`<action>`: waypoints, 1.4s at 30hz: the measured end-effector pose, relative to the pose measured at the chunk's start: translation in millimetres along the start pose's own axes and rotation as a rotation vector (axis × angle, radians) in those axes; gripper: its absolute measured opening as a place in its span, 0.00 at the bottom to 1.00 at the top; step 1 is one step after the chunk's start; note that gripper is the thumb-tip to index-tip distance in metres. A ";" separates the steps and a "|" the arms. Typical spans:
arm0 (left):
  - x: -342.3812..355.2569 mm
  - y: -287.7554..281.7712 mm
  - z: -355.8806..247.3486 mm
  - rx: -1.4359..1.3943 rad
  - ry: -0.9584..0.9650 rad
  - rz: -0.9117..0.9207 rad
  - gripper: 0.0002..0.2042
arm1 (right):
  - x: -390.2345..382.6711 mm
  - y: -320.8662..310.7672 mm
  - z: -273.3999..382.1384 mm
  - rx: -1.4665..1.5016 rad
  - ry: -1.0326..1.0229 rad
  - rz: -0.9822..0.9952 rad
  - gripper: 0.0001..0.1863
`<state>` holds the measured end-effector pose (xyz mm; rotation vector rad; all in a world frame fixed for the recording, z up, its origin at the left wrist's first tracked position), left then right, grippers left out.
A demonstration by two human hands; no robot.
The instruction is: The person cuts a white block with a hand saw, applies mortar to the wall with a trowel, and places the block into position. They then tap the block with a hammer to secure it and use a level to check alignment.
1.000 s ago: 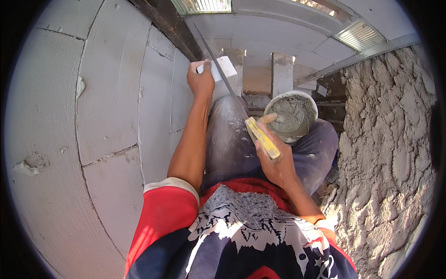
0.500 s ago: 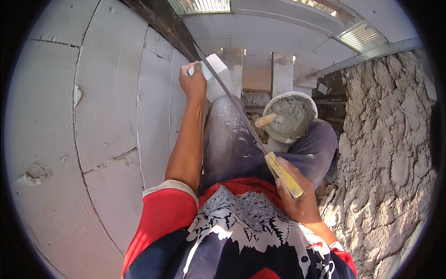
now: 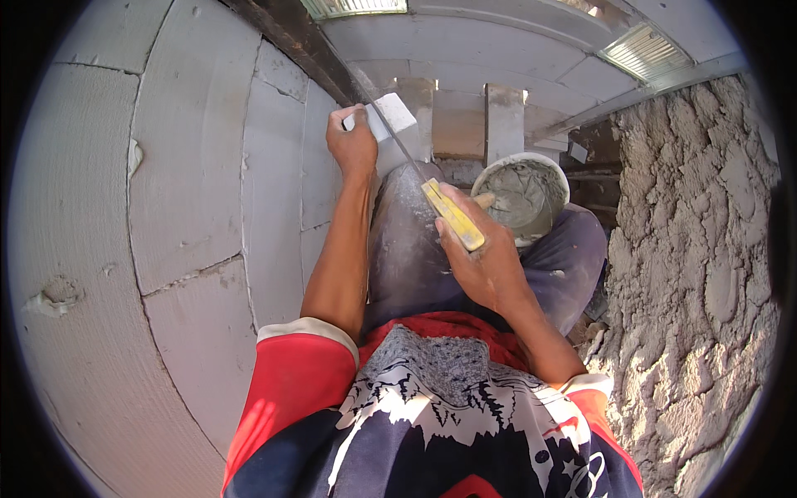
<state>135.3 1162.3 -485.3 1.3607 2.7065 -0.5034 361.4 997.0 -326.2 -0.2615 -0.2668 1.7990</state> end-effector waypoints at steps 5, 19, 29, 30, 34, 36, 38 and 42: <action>7.1 -11.6 9.9 -0.002 -0.084 -0.024 0.11 | -104.6 -22.6 10.1 -0.075 -0.044 -0.044 0.26; -16.4 -13.4 -14.0 -0.004 -0.067 -0.026 0.08 | -10.4 -11.3 19.8 -0.020 0.094 0.047 0.26; -35.1 -3.5 -16.0 0.045 0.052 -0.004 0.08 | 5.6 -6.6 15.1 -0.030 0.100 0.022 0.25; -30.7 -4.9 -17.4 0.028 0.048 -0.009 0.08 | 0.0 -4.7 12.3 -0.048 0.057 0.006 0.25; -5.9 -15.9 -10.0 -0.080 -0.147 -0.030 0.08 | -84.7 -20.0 29.2 -0.089 -0.013 -0.038 0.25; -8.1 -10.1 -15.9 -0.068 -0.102 -0.035 0.09 | -88.1 -22.8 35.4 -0.045 0.004 -0.045 0.26; -18.5 -10.5 -14.3 -0.012 -0.077 0.001 0.10 | -29.4 -10.6 16.3 -0.024 0.064 -0.004 0.26; -10.0 -9.6 -11.3 0.004 -0.111 -0.040 0.11 | -32.4 -1.7 14.3 -0.021 0.017 0.006 0.23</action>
Point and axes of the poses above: each hand's wrist, its own x-axis towards the middle knuckle, its own y-axis out of the palm, z = x × y, the point moved 4 cm from there along x, towards the middle knuckle, and after that the axes turned 15 degrees about -y, right-handed, at the moved point
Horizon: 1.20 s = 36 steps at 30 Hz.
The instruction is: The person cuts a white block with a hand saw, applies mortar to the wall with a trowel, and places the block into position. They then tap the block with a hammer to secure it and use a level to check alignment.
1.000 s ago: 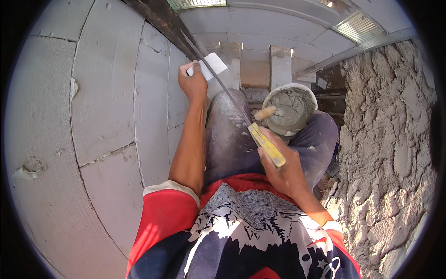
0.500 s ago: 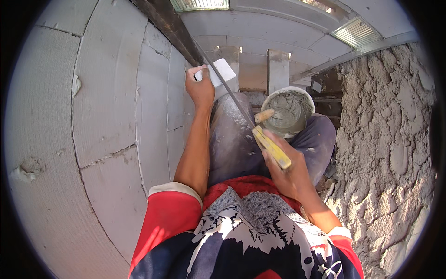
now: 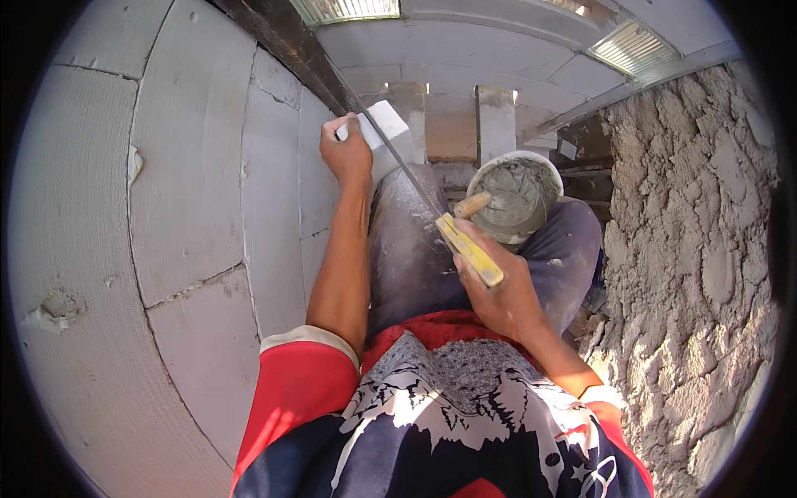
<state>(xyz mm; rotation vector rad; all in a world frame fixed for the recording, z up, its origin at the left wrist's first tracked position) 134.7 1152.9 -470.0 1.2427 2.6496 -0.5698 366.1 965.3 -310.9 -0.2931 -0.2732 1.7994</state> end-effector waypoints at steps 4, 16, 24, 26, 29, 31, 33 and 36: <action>23.1 -3.8 9.8 0.024 0.024 -0.012 0.11 | -53.4 -23.3 6.9 -0.034 -0.072 -0.047 0.27; 4.3 14.2 2.9 0.071 0.111 -0.015 0.07 | -12.3 -11.7 -2.6 -0.410 -0.193 -0.032 0.19; 8.6 5.5 1.8 0.026 0.039 -0.094 0.08 | -24.6 -5.2 -11.5 -0.071 0.002 -0.020 0.20; 8.9 -2.6 10.5 0.035 0.075 -0.082 0.09 | -0.9 -4.0 -24.9 -0.175 0.044 -0.002 0.21; -12.1 5.2 -7.6 0.074 0.057 -0.078 0.10 | 3.5 10.4 -56.1 -0.021 0.060 -0.071 0.21; 21.8 -4.9 -4.4 0.037 0.113 -0.107 0.11 | -13.9 25.0 -69.2 0.347 -0.056 -0.120 0.21; 18.4 -0.1 -2.1 0.033 0.066 -0.150 0.11 | -38.6 5.6 -38.6 0.407 -0.044 -0.172 0.21; 4.0 2.2 3.7 0.102 0.040 -0.123 0.10 | -58.4 -27.6 28.3 0.131 -0.103 -0.147 0.21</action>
Point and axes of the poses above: each hand's wrist, its own x-axis towards the middle knuckle, its own y-axis out of the palm, z = x × y, the point moved 4 cm from there along x, towards the middle knuckle, and after that the axes turned 15 degrees about -y, right-handed, at the moved point
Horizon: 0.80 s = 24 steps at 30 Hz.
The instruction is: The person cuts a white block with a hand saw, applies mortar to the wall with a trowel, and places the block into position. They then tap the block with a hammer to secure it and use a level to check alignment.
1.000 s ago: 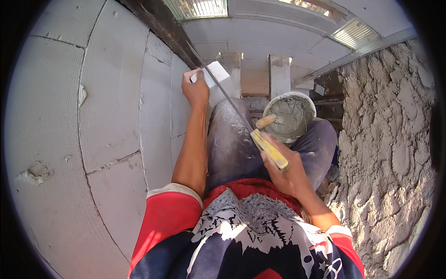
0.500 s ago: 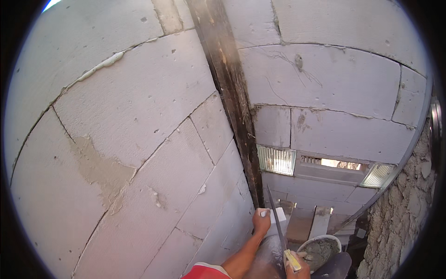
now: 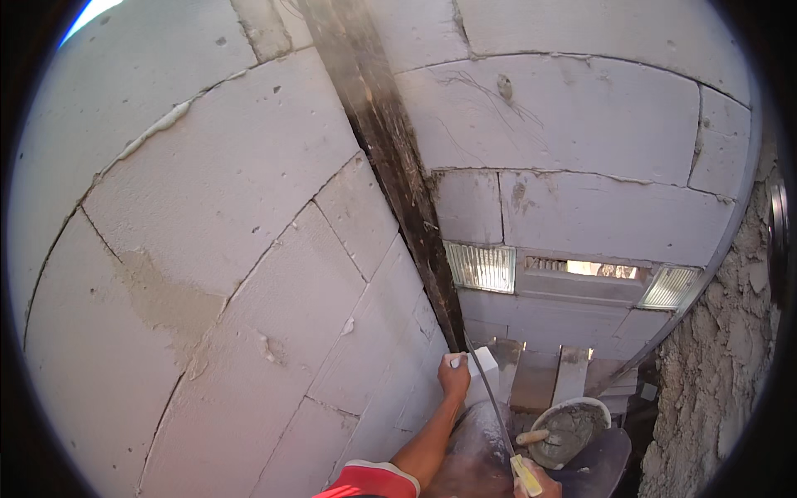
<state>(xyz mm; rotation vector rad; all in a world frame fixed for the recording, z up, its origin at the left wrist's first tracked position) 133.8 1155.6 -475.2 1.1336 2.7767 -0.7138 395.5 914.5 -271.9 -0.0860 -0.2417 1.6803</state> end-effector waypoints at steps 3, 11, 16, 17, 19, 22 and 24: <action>-8.7 11.3 -2.2 -0.026 0.111 0.125 0.10 | 77.1 31.6 -78.1 -0.170 -0.175 0.022 0.24; 5.9 7.7 1.5 -0.086 0.073 0.130 0.11 | 33.8 7.7 -63.8 -0.127 0.032 0.132 0.26; 28.4 2.2 9.2 -0.056 0.005 0.147 0.12 | 59.3 33.4 -63.4 -0.106 0.070 0.192 0.27; 38.0 2.7 9.1 -0.086 -0.001 0.137 0.12 | 49.2 25.3 -56.0 -0.120 0.053 0.168 0.27; 36.0 -0.7 6.7 -0.125 -0.043 0.135 0.12 | 7.3 -1.8 -31.0 -0.151 0.061 0.118 0.26; 26.2 5.4 19.4 -0.115 0.019 0.172 0.13 | 39.0 18.2 -51.7 -0.107 0.053 0.130 0.26; 31.3 9.1 18.1 -0.109 0.049 0.170 0.13 | 68.6 29.2 -66.4 -0.087 0.047 0.144 0.26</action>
Point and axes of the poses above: each hand's wrist, its own x-axis towards the middle knuckle, its own y-axis out of the palm, z = x × y, the point moved 4 cm from there along x, towards the middle knuckle, and after that the axes turned 15 degrees about -y, right-handed, at the moved point
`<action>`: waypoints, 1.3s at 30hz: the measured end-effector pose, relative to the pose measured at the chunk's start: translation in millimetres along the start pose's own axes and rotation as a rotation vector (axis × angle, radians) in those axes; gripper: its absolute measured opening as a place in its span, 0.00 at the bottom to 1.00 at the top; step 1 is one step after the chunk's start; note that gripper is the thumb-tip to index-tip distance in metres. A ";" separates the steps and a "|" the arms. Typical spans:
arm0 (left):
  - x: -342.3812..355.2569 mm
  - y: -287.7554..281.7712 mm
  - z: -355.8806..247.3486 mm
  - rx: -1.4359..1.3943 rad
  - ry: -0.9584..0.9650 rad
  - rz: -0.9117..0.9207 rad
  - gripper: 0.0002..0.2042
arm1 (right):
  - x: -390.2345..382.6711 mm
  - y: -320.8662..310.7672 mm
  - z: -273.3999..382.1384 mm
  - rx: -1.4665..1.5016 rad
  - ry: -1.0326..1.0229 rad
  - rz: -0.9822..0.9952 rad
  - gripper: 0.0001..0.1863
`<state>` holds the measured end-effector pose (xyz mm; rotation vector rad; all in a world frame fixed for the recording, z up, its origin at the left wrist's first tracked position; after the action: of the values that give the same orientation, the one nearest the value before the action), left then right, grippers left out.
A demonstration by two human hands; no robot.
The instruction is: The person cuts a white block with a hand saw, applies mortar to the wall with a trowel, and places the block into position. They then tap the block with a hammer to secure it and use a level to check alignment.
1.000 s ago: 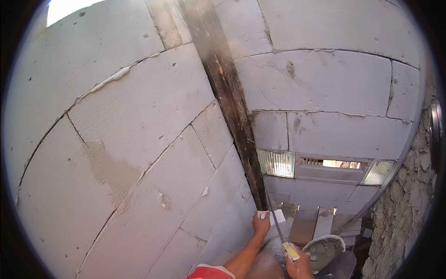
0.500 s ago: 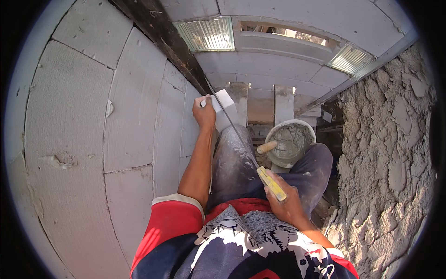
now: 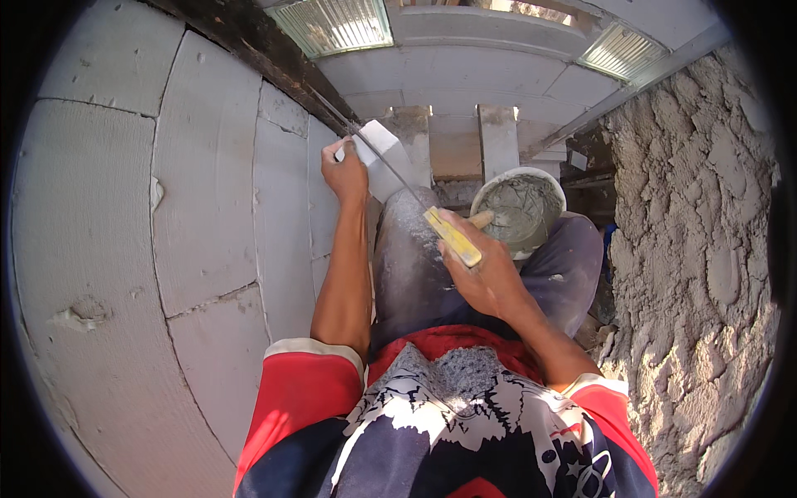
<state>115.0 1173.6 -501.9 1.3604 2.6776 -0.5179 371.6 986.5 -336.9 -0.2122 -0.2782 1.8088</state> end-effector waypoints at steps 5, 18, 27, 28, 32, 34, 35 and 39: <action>11.6 -6.4 -7.9 -0.018 -0.130 -0.050 0.13 | -60.4 -18.5 27.8 -0.156 -0.069 -0.057 0.25; -14.2 -4.1 -3.3 -0.033 -0.071 0.016 0.10 | -43.8 -19.6 37.8 -0.064 -0.019 0.011 0.27; 4.0 -4.9 -15.4 -0.083 -0.156 -0.047 0.11 | -63.1 -16.8 21.6 -0.051 -0.069 -0.045 0.25; 6.9 -8.3 -7.7 -0.099 -0.143 -0.039 0.10 | -70.8 -15.9 24.1 -0.052 -0.036 -0.047 0.26; 6.7 -2.6 7.9 -0.139 -0.068 -0.019 0.10 | -4.2 2.9 -1.3 0.002 -0.064 -0.004 0.29; -1.6 0.4 -0.4 -0.040 -0.056 -0.003 0.10 | 0.6 2.6 -1.8 -0.012 -0.018 0.017 0.29; -3.9 1.9 -5.5 0.009 -0.049 0.005 0.10 | -15.8 -3.1 1.6 -0.068 -0.036 -0.007 0.28; 8.7 -4.4 -15.3 -0.105 -0.169 0.027 0.10 | -52.4 -19.5 13.8 -0.088 -0.080 -0.042 0.27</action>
<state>107.3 1183.1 -488.5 1.2629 2.5108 -0.4606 398.8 939.3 -318.0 -0.1944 -0.4171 1.7675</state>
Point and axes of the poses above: each hand's wrist, its own x-axis towards the middle knuckle, its own y-axis out of the palm, z = x × y, the point moved 4 cm from there along x, towards the middle knuckle, and after that the axes turned 15 degrees about -y, right-handed, at the moved point
